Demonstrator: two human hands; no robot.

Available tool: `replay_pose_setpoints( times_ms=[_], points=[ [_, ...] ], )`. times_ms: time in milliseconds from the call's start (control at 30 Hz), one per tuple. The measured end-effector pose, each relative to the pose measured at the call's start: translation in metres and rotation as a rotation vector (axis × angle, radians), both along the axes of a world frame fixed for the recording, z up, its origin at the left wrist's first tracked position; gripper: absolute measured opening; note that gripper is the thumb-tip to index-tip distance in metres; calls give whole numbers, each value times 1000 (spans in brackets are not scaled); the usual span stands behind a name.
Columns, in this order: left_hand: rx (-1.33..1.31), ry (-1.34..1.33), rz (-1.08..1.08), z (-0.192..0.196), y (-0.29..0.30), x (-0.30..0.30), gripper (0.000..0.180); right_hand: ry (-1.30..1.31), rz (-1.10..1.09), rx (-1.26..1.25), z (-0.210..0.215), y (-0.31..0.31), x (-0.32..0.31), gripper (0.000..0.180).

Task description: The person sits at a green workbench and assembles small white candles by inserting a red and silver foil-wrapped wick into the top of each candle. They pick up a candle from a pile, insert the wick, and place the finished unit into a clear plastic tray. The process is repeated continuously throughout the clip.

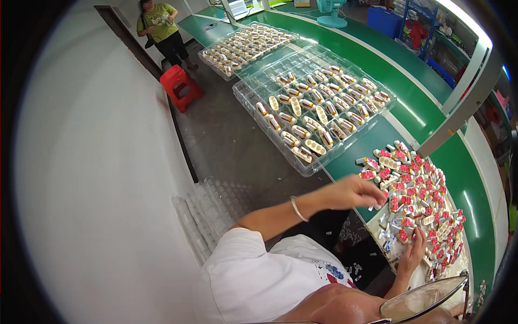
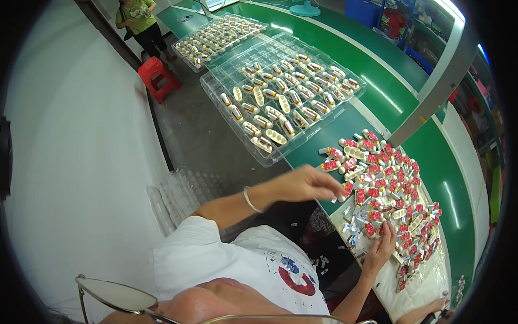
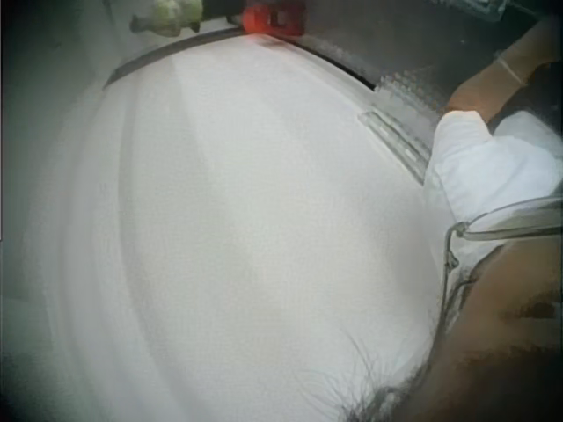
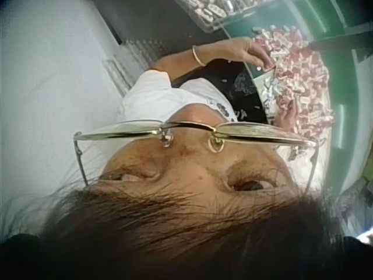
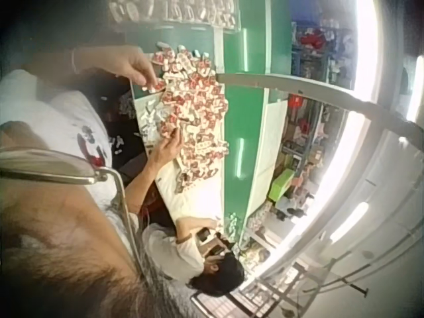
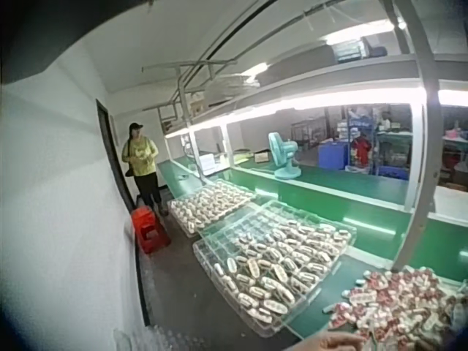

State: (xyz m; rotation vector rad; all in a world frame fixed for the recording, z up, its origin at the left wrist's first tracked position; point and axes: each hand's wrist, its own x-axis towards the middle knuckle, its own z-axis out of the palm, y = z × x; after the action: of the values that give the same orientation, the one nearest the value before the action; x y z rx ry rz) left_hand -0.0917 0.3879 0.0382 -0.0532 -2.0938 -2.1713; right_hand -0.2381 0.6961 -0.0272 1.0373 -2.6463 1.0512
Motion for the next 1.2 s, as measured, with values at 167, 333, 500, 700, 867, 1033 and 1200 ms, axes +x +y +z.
replay_pose_setpoints(
  times_ms=[167,333,500,700,867,1033,1200],
  points=[
    [43,-74,-312,-35,92,-36,28,39,-62,17,14,-12,7,32],
    [-21,-92,-337,-79,127,-70,34,-64,-108,-190,2,-4,-4,25],
    [296,-223,-299,-93,139,-89,48,-342,-201,-729,5,11,-14,28],
    [460,-223,-163,-58,150,-86,54,-305,-115,-606,9,5,16,31],
    [650,-202,-79,-65,148,-75,38,6,-17,-303,38,-24,55,35],
    [670,-75,-65,-63,154,-61,50,-67,-26,-339,36,-28,53,33],
    [736,-64,-49,-58,142,-58,55,-525,-114,-749,28,-35,40,32]
  ],
)
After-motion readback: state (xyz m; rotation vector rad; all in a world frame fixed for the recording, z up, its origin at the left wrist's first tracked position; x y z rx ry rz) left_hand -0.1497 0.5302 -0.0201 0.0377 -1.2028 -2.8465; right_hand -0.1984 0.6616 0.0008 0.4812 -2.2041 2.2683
